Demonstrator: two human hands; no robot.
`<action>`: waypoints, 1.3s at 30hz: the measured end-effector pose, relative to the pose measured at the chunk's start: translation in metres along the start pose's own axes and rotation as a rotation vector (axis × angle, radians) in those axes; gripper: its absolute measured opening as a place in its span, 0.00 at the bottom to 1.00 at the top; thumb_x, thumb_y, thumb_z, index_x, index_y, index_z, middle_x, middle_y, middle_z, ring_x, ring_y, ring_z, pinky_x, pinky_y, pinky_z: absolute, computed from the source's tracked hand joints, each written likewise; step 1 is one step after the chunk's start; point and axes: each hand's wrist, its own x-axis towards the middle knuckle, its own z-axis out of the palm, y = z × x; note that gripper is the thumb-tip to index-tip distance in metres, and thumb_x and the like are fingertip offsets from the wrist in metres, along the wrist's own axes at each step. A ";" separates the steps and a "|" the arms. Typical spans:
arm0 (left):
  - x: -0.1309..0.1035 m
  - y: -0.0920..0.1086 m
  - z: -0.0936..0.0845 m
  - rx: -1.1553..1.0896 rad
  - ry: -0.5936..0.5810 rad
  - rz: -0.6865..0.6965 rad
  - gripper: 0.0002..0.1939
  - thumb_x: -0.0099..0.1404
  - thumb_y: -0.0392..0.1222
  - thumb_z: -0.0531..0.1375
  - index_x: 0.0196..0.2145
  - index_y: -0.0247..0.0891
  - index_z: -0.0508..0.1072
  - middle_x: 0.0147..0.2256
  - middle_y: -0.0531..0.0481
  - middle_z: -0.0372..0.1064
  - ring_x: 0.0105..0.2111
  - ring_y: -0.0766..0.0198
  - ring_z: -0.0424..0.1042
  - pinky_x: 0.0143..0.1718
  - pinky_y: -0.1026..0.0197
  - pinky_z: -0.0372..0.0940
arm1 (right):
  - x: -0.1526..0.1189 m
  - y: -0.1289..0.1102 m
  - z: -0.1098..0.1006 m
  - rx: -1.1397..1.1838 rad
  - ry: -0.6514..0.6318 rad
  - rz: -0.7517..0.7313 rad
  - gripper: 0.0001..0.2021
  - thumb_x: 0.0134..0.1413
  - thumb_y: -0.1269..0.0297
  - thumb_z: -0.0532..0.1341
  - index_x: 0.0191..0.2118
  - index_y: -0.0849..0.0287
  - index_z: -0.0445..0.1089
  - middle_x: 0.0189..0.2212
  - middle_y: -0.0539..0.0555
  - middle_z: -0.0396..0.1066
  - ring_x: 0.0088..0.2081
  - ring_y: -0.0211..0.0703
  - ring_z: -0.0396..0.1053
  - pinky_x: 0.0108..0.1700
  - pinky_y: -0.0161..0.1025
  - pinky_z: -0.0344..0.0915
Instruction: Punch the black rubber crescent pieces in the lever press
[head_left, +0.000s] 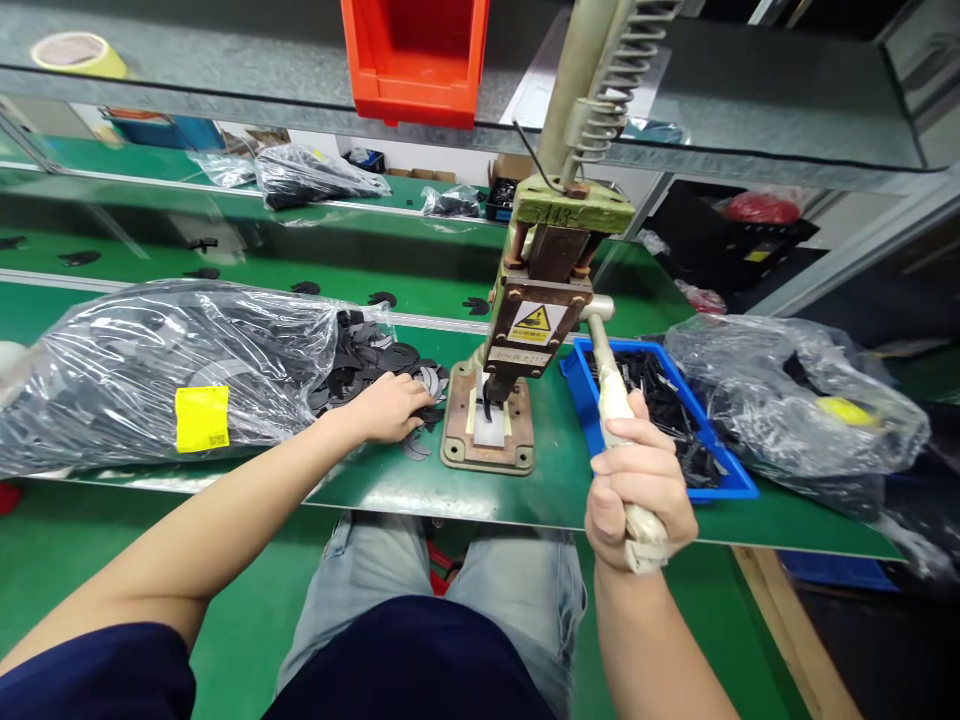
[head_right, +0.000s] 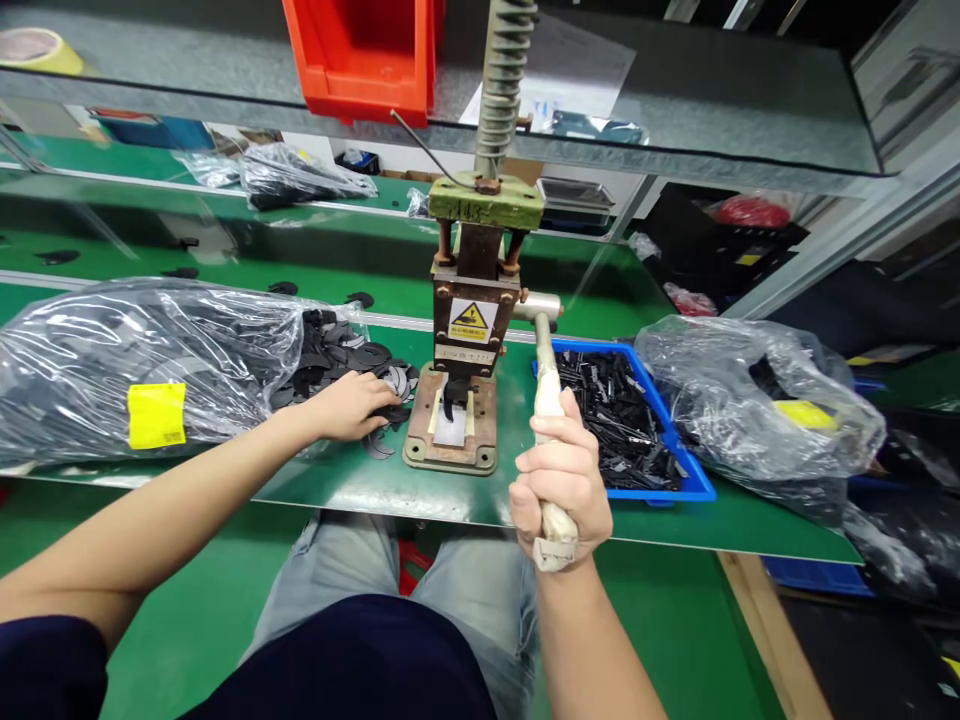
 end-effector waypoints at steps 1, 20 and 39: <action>0.000 0.001 0.000 0.015 -0.001 0.013 0.17 0.67 0.43 0.64 0.53 0.45 0.80 0.50 0.40 0.78 0.51 0.46 0.74 0.52 0.48 0.63 | 0.000 0.000 0.000 0.000 -0.002 0.000 0.06 0.57 0.66 0.66 0.31 0.54 0.70 0.30 0.47 0.74 0.46 0.51 0.77 0.65 0.80 0.66; 0.035 0.036 0.009 -1.259 0.076 -0.443 0.16 0.68 0.53 0.65 0.39 0.39 0.69 0.24 0.54 0.71 0.21 0.66 0.71 0.23 0.65 0.64 | 0.001 -0.004 0.004 -0.039 0.026 0.020 0.09 0.60 0.63 0.65 0.29 0.55 0.68 0.29 0.47 0.72 0.45 0.49 0.77 0.65 0.78 0.68; 0.069 0.037 0.010 -1.094 0.044 -0.452 0.19 0.65 0.51 0.68 0.29 0.40 0.65 0.20 0.57 0.67 0.19 0.69 0.66 0.22 0.67 0.59 | 0.002 -0.006 0.005 -0.046 0.026 0.063 0.09 0.60 0.62 0.65 0.28 0.52 0.68 0.27 0.48 0.70 0.44 0.49 0.76 0.66 0.76 0.67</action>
